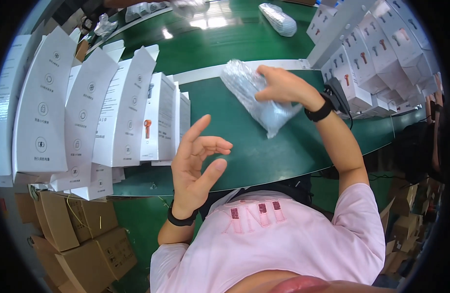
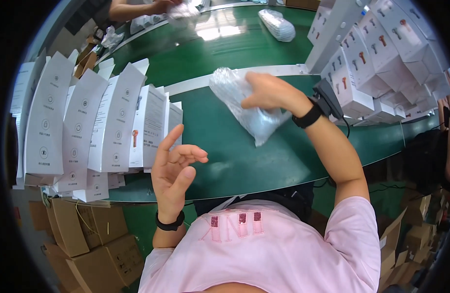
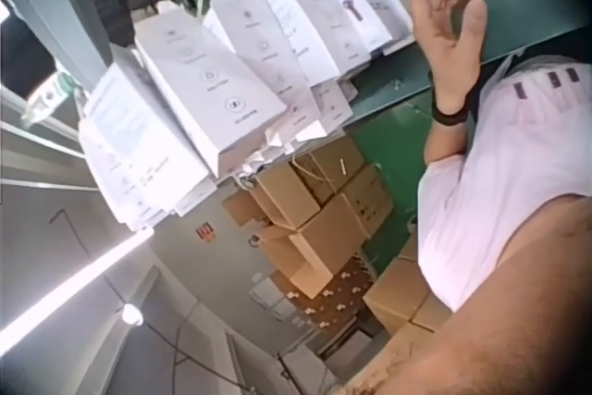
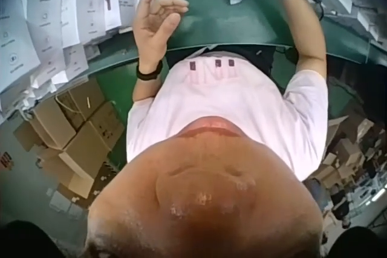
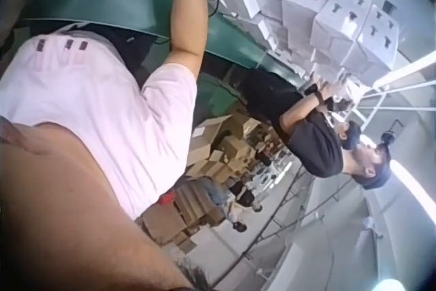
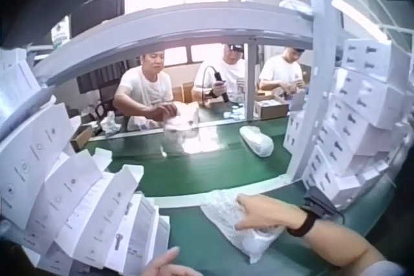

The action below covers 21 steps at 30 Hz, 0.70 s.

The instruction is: Packaging small electronic devices into boxes on an assembly line.

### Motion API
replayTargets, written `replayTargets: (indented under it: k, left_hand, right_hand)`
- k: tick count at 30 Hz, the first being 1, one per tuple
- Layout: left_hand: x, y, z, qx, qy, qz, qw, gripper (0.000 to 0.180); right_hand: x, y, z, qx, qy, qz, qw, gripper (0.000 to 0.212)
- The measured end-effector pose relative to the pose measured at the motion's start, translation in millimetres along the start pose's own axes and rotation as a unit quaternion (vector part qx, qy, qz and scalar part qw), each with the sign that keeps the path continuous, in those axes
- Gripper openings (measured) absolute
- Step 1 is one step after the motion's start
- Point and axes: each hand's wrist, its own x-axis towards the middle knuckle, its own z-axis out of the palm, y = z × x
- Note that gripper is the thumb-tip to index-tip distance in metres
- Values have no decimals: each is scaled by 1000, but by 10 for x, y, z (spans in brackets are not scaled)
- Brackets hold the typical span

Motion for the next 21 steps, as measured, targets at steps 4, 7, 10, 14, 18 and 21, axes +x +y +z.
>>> replayTargets:
  k: [4,7,10,14,18,21]
  left_hand:
    - [22,-59,86,1,-15,-10,1000,70]
    - [30,-28,138,-3,-31,-13,999,70]
    - [-17,37,178,-30,-29,-13,999,71]
    - [-27,100,90,-59,-9,-15,998,77]
    - [154,92,146,-133,10,-35,990,77]
    - [310,-48,221,-220,35,-50,974,76]
  right_hand:
    - [212,138,-175,-59,80,12,995,71]
    - [984,480,-593,-81,385,112,913,87]
    - [1692,1131,-585,-128,494,177,841,100]
    - [1775,1432,-636,-58,300,211,928,71]
    - [1288,830,-665,344,232,110,903,43]
    - [490,-169,-322,489,220,-49,843,43]
